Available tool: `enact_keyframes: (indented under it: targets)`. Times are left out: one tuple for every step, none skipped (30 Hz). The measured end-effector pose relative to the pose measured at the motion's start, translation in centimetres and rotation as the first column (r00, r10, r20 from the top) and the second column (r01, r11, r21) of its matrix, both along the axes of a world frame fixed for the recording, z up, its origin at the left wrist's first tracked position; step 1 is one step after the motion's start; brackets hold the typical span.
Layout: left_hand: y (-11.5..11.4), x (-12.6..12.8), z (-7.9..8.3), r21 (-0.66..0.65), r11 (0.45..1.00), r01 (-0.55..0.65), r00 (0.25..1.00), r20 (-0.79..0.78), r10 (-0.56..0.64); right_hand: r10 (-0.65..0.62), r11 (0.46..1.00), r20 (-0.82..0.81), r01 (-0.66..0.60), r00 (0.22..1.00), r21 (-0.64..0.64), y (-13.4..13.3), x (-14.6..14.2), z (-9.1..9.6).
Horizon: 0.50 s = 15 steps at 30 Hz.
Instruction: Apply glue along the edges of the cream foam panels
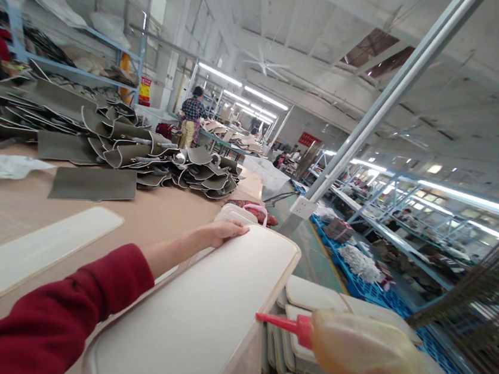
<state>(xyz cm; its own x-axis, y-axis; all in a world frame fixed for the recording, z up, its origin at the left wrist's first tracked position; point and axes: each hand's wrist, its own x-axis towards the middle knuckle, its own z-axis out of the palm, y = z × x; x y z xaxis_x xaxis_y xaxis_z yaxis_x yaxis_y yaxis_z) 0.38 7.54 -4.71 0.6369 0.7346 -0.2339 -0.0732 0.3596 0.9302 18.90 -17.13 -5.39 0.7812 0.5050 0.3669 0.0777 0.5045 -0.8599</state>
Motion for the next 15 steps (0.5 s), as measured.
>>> enact_keyframes:
  targets:
    - [0.1,0.2,0.0,0.002,1.0,0.001,1.0,0.0,-0.001,-0.02,1.0,-0.072,0.019,0.997,-0.016,-0.2,0.3,-0.2]
    - [0.2,0.3,0.1,0.003,1.0,0.002,1.0,0.0,-0.002,-0.013,1.0,-0.139,0.009,0.99,-0.03,-0.3,0.7,-0.6]
    - [0.3,0.5,0.1,0.005,1.0,0.003,1.0,0.0,-0.003,0.014,0.999,-0.182,-0.021,0.983,-0.036,-0.5,1.2,-0.9]
    - [0.3,0.7,0.2,0.006,1.0,0.004,1.0,0.001,-0.004,0.057,0.997,-0.183,-0.064,0.981,-0.032,-0.7,1.7,-1.4]
    - [0.4,0.9,0.3,0.007,1.0,0.004,1.0,0.002,-0.004,0.097,0.995,-0.164,-0.102,0.982,-0.019,-0.8,2.2,-1.8]
    - [0.4,1.0,0.4,0.008,1.0,0.005,1.0,0.003,-0.005,0.13,0.991,-0.144,-0.132,0.981,-0.004,-1.0,2.7,-2.2]
    - [0.4,1.2,0.5,0.009,1.0,0.007,1.0,0.006,-0.007,0.152,0.988,-0.13,-0.152,0.98,0.01,-1.1,3.1,-2.5]
    - [0.4,1.4,0.6,0.01,1.0,0.008,1.0,0.009,-0.008,0.165,0.986,-0.126,-0.164,0.978,0.018,-1.3,3.4,-2.8]
    - [0.4,1.6,0.6,0.01,1.0,0.01,1.0,0.012,-0.01,0.162,0.987,-0.135,-0.16,0.977,0.029,-1.4,3.5,-3.0]
    - [0.5,1.8,0.7,0.011,1.0,0.011,1.0,0.013,-0.011,0.152,0.988,-0.156,-0.148,0.976,0.033,-1.6,3.7,-3.1]
    - [0.5,1.9,0.8,0.011,1.0,0.01,1.0,0.014,-0.01,0.141,0.99,-0.183,-0.136,0.973,0.037,-1.7,3.8,-3.2]
    - [0.6,2.1,0.9,0.01,1.0,0.008,1.0,0.013,-0.008,0.131,0.991,-0.21,-0.126,0.969,0.041,-1.8,3.9,-3.2]
    - [0.6,2.3,1.0,0.009,1.0,0.004,1.0,0.011,-0.004,0.123,0.992,-0.232,-0.117,0.965,0.039,-1.9,3.9,-3.3]
    - [0.7,2.5,1.0,0.008,1.0,-0.002,1.0,0.01,0.002,0.126,0.992,-0.239,-0.122,0.963,0.034,-1.9,4.1,-3.3]
    - [0.8,2.7,1.1,0.005,1.0,-0.009,1.0,0.008,0.009,0.135,0.991,-0.211,-0.133,0.968,0.024,-2.0,4.2,-3.4]
